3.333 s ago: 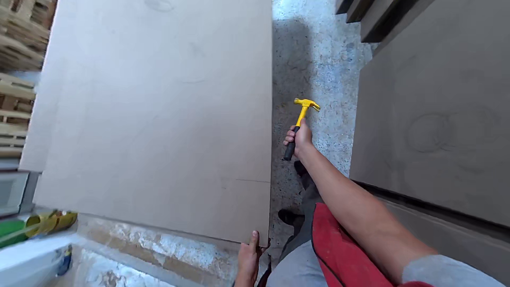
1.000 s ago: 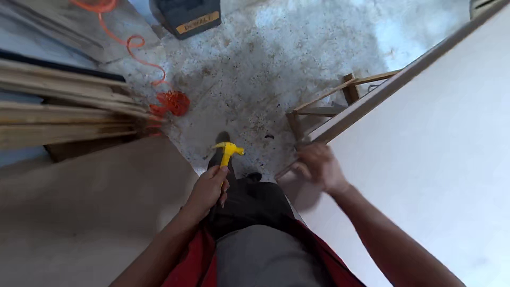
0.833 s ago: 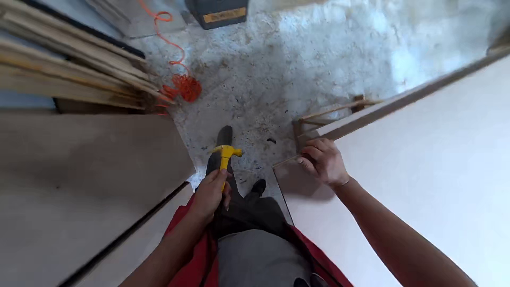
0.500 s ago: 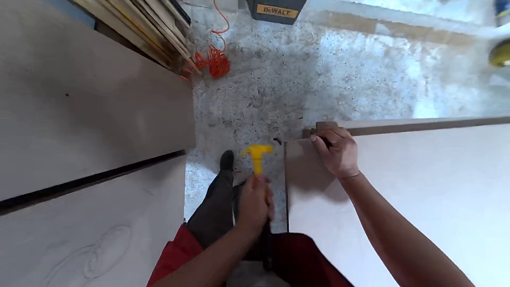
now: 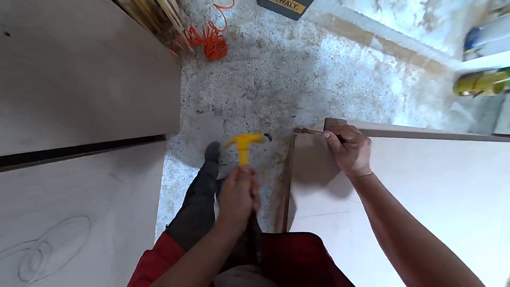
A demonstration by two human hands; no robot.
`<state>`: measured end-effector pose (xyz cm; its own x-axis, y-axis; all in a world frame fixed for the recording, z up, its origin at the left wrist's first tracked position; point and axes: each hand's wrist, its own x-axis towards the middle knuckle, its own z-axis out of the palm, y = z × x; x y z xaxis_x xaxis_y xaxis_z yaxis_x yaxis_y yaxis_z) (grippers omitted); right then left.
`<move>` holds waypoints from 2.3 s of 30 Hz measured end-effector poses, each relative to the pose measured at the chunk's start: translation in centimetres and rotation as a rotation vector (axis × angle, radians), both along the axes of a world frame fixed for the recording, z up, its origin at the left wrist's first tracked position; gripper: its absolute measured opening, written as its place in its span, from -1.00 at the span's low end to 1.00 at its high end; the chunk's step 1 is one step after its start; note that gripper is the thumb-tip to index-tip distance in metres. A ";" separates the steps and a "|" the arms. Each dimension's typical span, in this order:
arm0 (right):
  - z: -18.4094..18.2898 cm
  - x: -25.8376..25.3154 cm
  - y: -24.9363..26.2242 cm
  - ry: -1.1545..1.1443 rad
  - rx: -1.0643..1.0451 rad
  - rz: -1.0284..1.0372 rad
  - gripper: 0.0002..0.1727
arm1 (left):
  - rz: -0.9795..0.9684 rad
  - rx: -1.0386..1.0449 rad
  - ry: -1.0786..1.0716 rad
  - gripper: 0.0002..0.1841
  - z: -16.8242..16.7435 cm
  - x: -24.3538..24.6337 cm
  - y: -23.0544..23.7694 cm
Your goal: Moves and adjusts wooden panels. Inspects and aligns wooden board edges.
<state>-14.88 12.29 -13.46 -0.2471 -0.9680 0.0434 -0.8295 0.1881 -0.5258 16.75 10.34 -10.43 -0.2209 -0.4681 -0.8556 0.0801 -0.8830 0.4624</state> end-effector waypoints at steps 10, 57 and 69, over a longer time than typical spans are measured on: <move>0.2 -0.4 0.0 -0.093 -0.012 0.001 -0.72 | -0.168 -0.117 -0.066 -0.60 -1.0 0.8 -0.1; 3.8 -1.4 -1.8 -0.091 0.361 0.036 -0.68 | -0.169 -0.166 -0.038 -0.59 -0.9 -0.4 -0.9; 4.0 -1.5 -2.0 -0.160 0.384 0.024 -0.75 | -0.453 -0.216 -0.001 -0.55 -1.6 -2.4 -0.5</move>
